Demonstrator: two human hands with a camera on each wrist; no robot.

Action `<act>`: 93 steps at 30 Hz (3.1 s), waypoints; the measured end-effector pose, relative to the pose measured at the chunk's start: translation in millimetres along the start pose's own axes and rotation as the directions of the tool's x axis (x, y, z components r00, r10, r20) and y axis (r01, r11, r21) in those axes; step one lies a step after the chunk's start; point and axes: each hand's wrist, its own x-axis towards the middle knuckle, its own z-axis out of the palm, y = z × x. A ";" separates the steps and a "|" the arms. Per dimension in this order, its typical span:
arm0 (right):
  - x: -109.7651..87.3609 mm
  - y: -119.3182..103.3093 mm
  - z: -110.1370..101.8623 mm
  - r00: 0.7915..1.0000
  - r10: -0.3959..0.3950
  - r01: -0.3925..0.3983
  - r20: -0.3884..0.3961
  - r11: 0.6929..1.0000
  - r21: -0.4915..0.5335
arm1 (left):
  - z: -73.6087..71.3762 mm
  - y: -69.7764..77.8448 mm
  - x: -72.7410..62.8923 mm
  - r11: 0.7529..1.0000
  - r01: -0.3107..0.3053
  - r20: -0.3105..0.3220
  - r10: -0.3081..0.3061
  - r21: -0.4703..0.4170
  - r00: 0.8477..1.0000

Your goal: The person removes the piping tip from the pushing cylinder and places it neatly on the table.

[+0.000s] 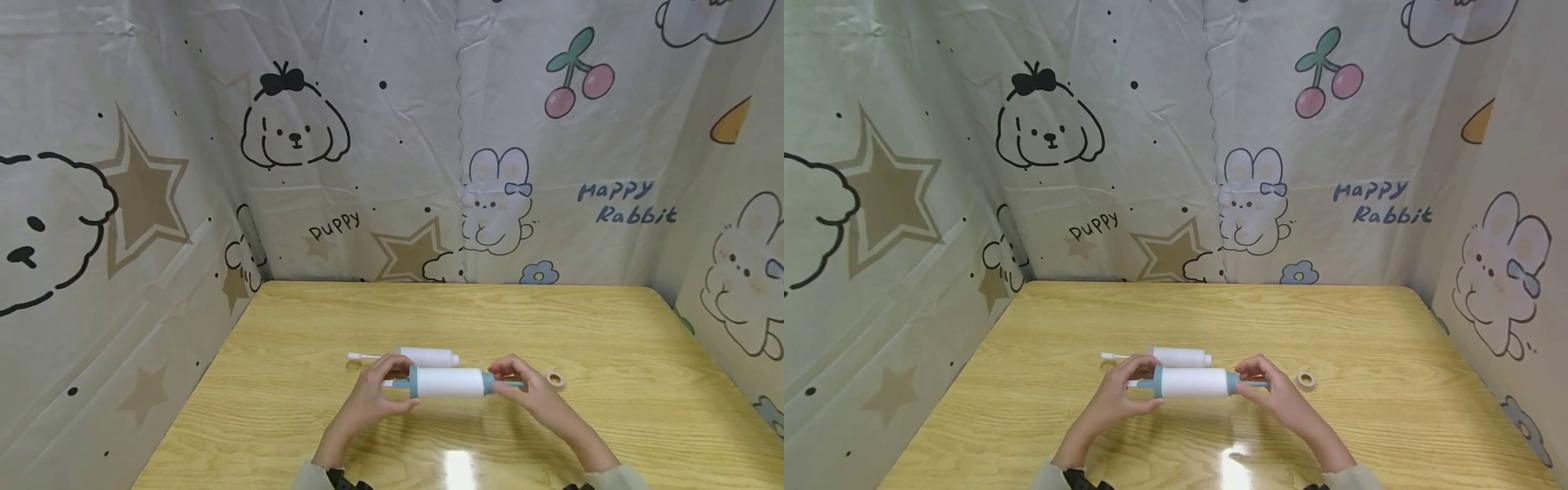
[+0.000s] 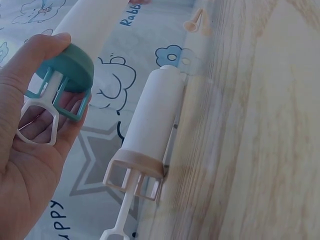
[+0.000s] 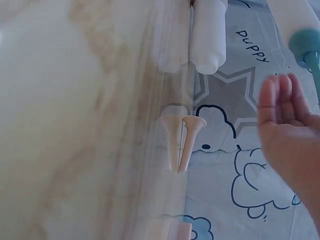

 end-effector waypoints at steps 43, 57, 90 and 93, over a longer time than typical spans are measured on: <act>3.3 8.3 5.6 0.969 -0.246 0.246 0.011 0.969 -0.008 | -0.9 -0.8 -2.8 1.000 0.014 0.017 -0.014 -0.012 1.000; 5.3 5.4 -1.2 0.986 0.041 -0.052 0.159 0.996 0.069 | 0.4 -2.7 -4.3 1.000 0.016 0.024 -0.015 -0.017 1.000; 3.8 7.5 4.3 0.995 -0.074 0.075 0.067 0.997 -0.009 | -0.8 -0.1 -5.0 0.999 0.052 0.021 -0.052 -0.003 0.998; 4.7 8.2 1.6 0.991 -0.003 -0.003 0.132 0.999 0.040 | -0.6 -3.5 -5.5 0.999 0.045 0.019 -0.045 -0.008 0.999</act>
